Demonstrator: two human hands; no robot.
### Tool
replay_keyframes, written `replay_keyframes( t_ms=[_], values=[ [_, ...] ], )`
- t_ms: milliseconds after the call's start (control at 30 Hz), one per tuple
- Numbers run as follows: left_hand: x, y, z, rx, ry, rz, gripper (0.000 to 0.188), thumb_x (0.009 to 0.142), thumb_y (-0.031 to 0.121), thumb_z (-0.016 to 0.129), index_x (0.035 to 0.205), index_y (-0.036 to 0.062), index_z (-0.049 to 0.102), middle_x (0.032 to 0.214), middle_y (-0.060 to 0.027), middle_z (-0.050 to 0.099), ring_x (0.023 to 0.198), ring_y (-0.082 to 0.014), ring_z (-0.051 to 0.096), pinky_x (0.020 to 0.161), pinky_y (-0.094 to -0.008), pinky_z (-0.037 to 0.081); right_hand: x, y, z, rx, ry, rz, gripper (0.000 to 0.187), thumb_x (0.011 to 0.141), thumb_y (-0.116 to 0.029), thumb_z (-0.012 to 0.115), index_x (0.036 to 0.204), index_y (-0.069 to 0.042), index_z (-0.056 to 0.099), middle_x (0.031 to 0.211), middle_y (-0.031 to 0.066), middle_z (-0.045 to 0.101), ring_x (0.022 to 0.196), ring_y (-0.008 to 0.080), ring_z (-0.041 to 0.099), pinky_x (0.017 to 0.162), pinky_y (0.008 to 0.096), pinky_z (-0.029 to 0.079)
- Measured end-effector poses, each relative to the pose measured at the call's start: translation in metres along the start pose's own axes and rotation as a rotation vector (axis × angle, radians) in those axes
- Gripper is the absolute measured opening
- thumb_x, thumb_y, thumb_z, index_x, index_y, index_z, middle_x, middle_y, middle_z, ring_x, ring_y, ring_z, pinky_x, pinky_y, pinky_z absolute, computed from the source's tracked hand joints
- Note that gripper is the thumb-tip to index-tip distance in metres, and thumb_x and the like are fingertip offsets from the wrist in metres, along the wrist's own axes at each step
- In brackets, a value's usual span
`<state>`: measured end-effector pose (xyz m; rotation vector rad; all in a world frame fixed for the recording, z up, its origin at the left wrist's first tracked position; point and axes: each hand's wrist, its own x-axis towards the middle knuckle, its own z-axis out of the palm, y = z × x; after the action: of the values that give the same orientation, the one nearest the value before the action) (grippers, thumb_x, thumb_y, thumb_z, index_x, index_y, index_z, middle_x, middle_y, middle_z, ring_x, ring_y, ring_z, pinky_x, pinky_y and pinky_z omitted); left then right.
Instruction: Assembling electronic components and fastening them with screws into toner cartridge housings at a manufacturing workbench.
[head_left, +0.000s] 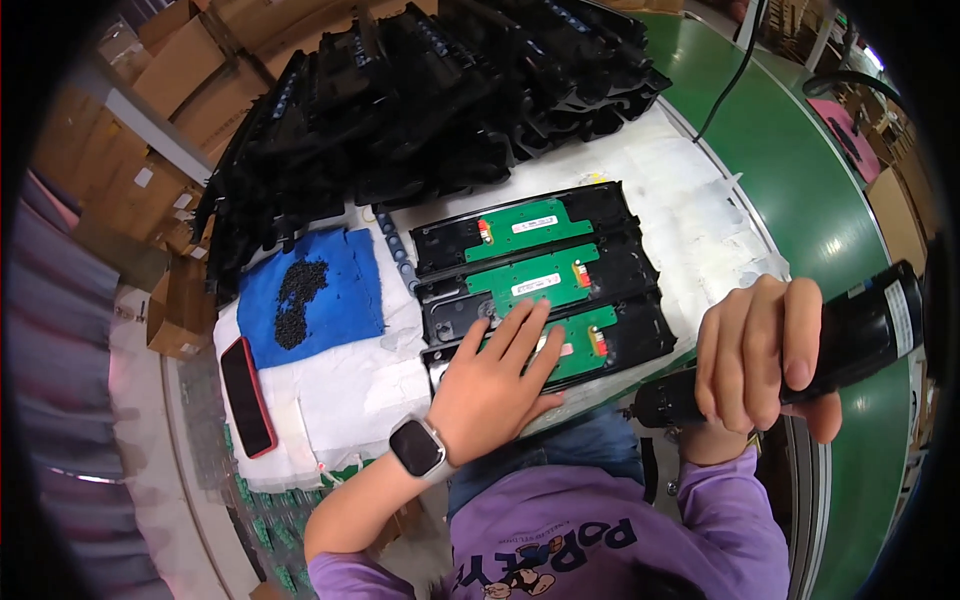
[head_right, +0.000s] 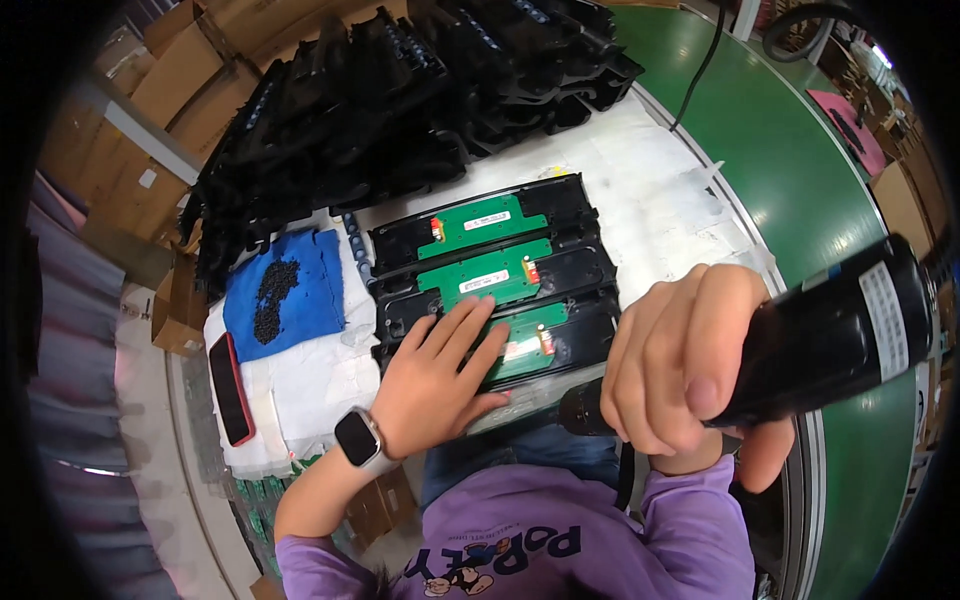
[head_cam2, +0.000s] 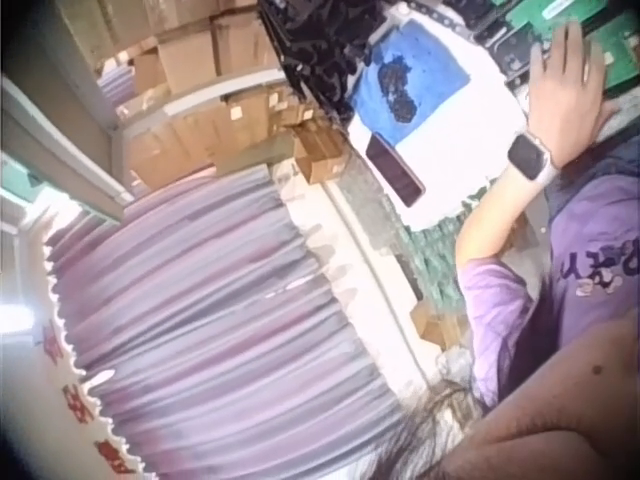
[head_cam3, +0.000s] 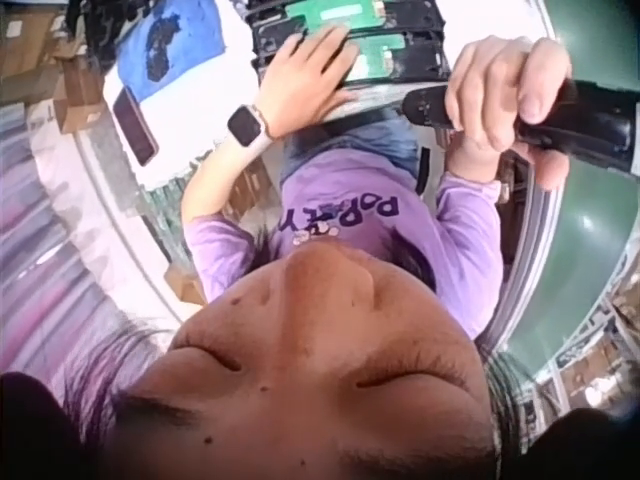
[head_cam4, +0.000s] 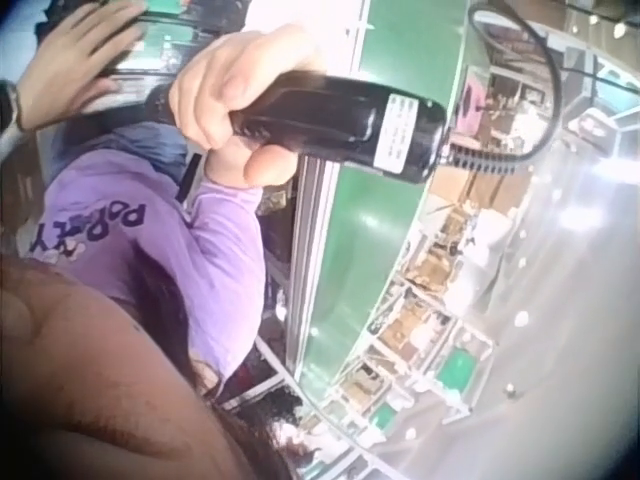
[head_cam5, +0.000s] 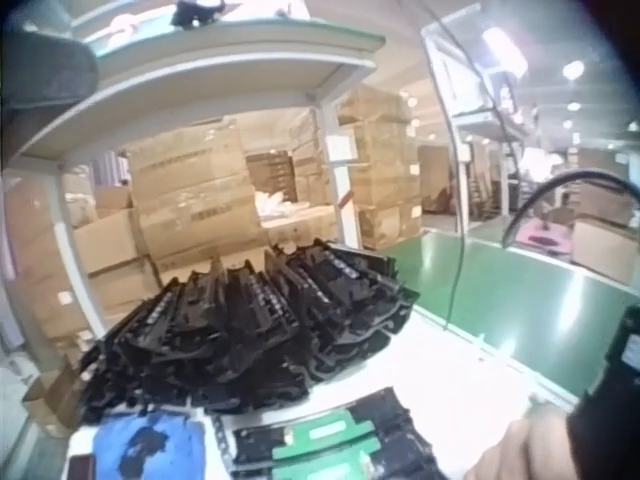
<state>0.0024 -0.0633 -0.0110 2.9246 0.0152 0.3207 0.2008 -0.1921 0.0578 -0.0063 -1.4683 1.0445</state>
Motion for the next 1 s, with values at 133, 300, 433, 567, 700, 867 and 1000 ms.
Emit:
replay_keyframes(
  t_ms=[133,300,433,567,700,867,1000],
  values=[
    [0.008,-0.002,0.002,0.034,0.008,-0.009,0.061,0.070,0.035,0.067,0.119,0.0045,0.046,0.129,-0.0173,0.040,0.119,-0.0306,0.039,0.090,-0.0417,0.036,0.000,0.011,-0.002,0.019,0.015,0.016,0.041,0.072,-0.018,0.075,0.093,-0.001,0.044,0.058,0.0092,0.058,0.043,0.0201,0.056,0.041,0.0316,0.048],
    [0.007,-0.005,0.001,0.048,0.122,-0.009,0.062,0.075,0.043,0.059,0.120,0.0036,0.045,0.130,-0.0167,0.039,0.121,-0.0308,0.037,0.095,-0.0420,0.031,-0.002,0.021,-0.002,0.041,0.063,-0.010,0.042,0.071,-0.018,0.076,0.091,0.001,0.045,0.057,0.0105,0.058,0.040,0.0198,0.056,0.038,0.0302,0.047],
    [-0.006,-0.034,-0.016,-0.066,0.562,-0.001,0.039,0.071,0.016,0.066,0.106,0.0022,0.054,0.096,-0.0129,0.058,0.087,-0.0294,0.055,0.074,-0.0380,0.044,-0.007,0.011,-0.008,0.006,-0.011,0.104,0.053,0.059,-0.005,0.081,0.100,0.002,0.047,0.063,0.0130,0.058,0.049,0.0262,0.059,0.047,0.0354,0.048],
    [-0.048,-0.105,-0.048,0.406,0.534,-0.625,0.006,0.073,0.007,0.058,0.079,0.0045,0.058,0.078,-0.0128,0.058,0.068,-0.0306,0.058,0.056,-0.0391,0.047,-0.002,0.016,-0.015,0.009,-0.059,0.144,0.054,0.057,-0.004,0.082,0.099,0.002,0.048,0.063,0.0126,0.059,0.049,0.0255,0.059,0.047,0.0338,0.048],
    [-0.091,-0.166,-0.051,0.426,0.280,-0.866,0.017,0.073,0.018,0.067,0.081,0.0037,0.061,0.078,-0.0122,0.059,0.068,-0.0315,0.060,0.056,-0.0390,0.048,0.011,0.025,-0.009,0.008,-0.017,0.150,0.052,0.058,-0.006,0.083,0.096,0.004,0.050,0.064,0.0123,0.058,0.050,0.0230,0.058,0.044,0.0306,0.046],
    [-0.097,-0.179,-0.043,0.352,0.351,-0.818,0.010,0.075,0.015,0.064,0.078,0.0055,0.062,0.077,-0.0109,0.059,0.068,-0.0321,0.059,0.057,-0.0396,0.047,0.021,0.033,-0.014,-0.057,-0.033,0.195,0.051,0.062,-0.010,0.081,0.098,0.003,0.046,0.060,0.0110,0.057,0.047,0.0232,0.058,0.046,0.0325,0.049],
    [-0.094,-0.175,-0.043,0.514,0.494,-0.749,0.009,0.079,0.013,0.058,0.079,0.0047,0.060,0.074,-0.0130,0.058,0.066,-0.0344,0.058,0.057,-0.0413,0.046,0.027,0.038,-0.007,-0.090,0.150,0.184,0.050,0.064,-0.013,0.081,0.094,0.001,0.044,0.058,0.0094,0.055,0.043,0.0195,0.054,0.040,0.0286,0.044]
  ],
)
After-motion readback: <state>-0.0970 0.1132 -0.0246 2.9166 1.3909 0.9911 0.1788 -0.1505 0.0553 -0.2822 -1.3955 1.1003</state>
